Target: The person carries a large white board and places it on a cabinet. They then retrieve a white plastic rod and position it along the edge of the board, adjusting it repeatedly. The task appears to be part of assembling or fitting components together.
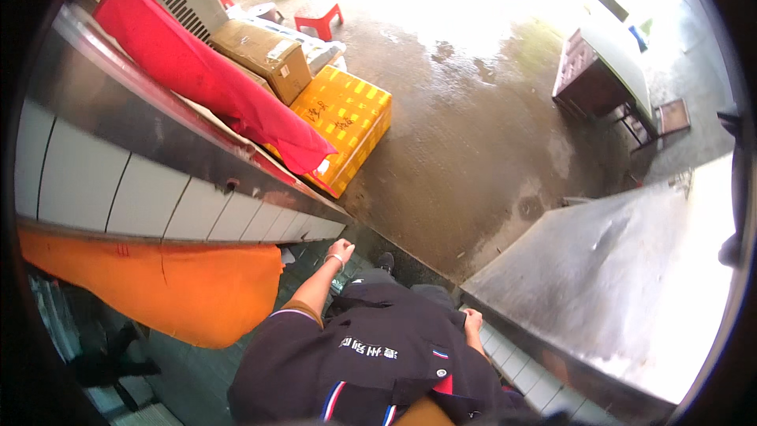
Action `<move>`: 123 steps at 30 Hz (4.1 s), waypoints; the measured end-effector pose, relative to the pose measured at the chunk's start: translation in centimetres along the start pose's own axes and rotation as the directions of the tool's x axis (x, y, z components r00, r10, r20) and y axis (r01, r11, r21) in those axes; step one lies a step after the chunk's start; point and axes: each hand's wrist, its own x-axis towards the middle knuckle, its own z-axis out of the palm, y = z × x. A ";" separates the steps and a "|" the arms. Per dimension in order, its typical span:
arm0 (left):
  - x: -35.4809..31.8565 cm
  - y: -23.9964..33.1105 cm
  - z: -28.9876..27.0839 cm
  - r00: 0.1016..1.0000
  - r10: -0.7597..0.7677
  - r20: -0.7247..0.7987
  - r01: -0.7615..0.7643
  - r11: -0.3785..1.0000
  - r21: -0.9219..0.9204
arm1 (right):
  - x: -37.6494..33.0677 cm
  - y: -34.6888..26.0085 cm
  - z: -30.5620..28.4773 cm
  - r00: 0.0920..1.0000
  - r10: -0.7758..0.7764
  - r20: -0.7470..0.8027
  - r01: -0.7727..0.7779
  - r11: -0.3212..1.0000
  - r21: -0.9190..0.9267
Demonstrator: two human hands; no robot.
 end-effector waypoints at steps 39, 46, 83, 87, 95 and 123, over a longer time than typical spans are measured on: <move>42.2 51.2 6.7 0.795 -0.593 -0.127 0.589 0.805 -0.070 | 74.9 -60.5 -22.0 0.840 -0.446 0.308 0.434 0.894 0.110; 61.1 68.0 2.6 0.970 -0.241 -0.039 0.225 0.945 -0.237 | 80.0 -61.7 -27.5 0.960 -0.237 0.151 0.276 0.897 -0.346; 92.9 63.9 -19.6 0.416 -0.898 0.147 0.725 0.230 -0.649 | 90.2 -164.4 24.0 -0.050 -0.315 0.948 0.719 -0.670 -0.185; 103.7 60.2 -34.2 0.447 -0.890 -0.095 0.588 0.372 -0.718 | 89.3 -170.0 26.6 0.138 -0.424 0.895 0.965 -0.148 -0.219; 122.6 59.0 -60.0 0.501 -0.707 -0.499 0.152 0.639 -0.754 | 93.9 -180.9 42.9 0.139 -0.486 0.863 0.989 0.029 -0.143; 125.1 21.2 -81.8 -0.356 -0.873 -0.335 0.401 0.181 -0.898 | 64.6 -205.6 60.7 0.687 -0.098 0.720 0.627 0.581 -0.519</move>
